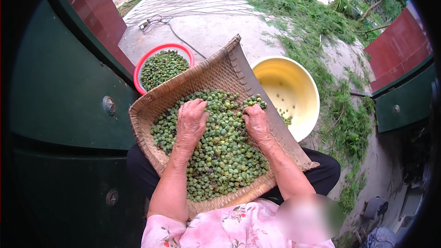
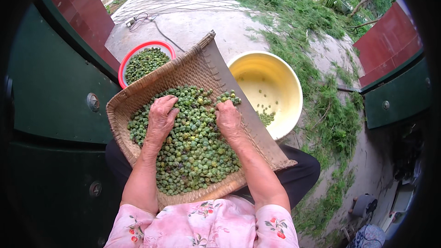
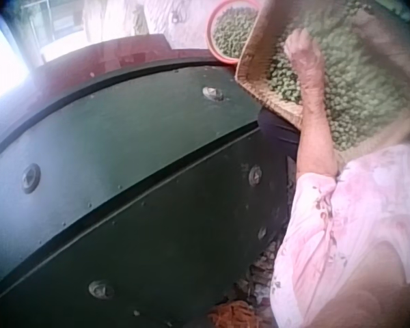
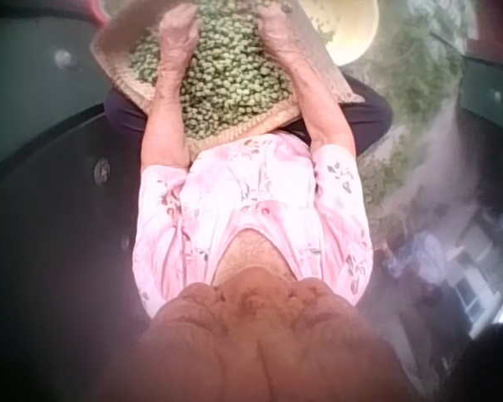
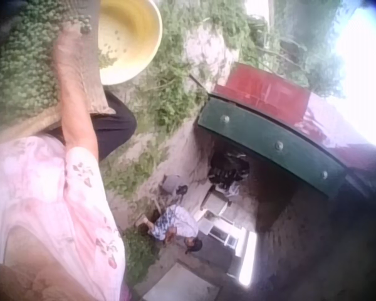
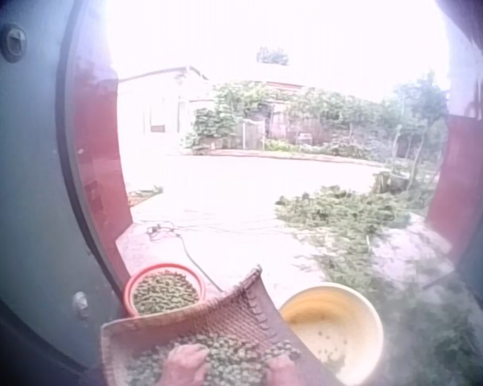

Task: The person sorts green seed pods in a woven tray by hand, peeling pods to separate the seeds and tossing them into an adjacent basin.

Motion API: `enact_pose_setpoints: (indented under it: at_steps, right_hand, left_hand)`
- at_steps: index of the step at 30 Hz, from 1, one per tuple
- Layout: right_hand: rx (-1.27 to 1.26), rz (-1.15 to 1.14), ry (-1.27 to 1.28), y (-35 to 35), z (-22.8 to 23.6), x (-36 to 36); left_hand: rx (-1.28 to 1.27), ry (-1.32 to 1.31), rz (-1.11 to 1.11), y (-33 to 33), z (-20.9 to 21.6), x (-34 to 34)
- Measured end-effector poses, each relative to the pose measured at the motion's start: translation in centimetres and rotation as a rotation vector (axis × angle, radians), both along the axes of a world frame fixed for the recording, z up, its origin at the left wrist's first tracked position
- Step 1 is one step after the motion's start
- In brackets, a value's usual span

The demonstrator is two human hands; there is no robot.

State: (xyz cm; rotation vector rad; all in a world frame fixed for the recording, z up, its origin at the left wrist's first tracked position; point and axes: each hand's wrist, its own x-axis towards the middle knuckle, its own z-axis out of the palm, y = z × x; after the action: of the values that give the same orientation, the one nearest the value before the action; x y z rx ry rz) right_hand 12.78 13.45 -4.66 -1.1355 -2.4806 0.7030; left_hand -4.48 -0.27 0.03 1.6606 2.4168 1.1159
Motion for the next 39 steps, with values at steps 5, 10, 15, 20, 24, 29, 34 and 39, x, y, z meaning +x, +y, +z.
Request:
enact_pose_setpoints:
  at_steps: [5, 10, 15, 20, 24, 29, 34, 39]
  right_hand:
    - [0.037, -0.009, -0.129, 0.1, 0.2, -0.6]
    - [0.002, 0.017, -0.129, 0.1, 0.2, 0.1]
    - [0.068, 0.000, 0.008, -0.1, 0.3, 0.7]
    - [-0.039, 0.056, 0.223, -1.6, 2.4, 0.9]
    - [-0.031, 0.156, 0.296, -4.1, 4.7, 0.1]
    - [-0.004, 0.188, 0.377, -4.9, 4.9, 0.3]
    - [-0.023, 0.074, 0.396, -4.1, 4.4, 0.4]
    - [-0.065, -0.121, 0.422, -1.4, 3.1, 1.3]
  left_hand:
    - [0.022, 0.021, 0.001, 0.0, 0.3, 0.2]
    - [0.048, -0.013, -0.020, 0.1, 0.8, 0.6]
    - [0.061, -0.014, -0.035, 0.2, 0.5, 0.7]
    - [0.130, -0.089, -0.142, 0.5, 1.5, 1.9]
    - [0.070, -0.096, -0.244, 0.6, 2.1, 3.1]
    - [-0.007, -0.099, -0.289, 0.4, 1.3, 3.4]
    - [0.041, -0.182, -0.231, 0.4, 1.8, 3.7]
    - [0.086, -0.227, -0.188, 0.6, 2.0, 3.6]
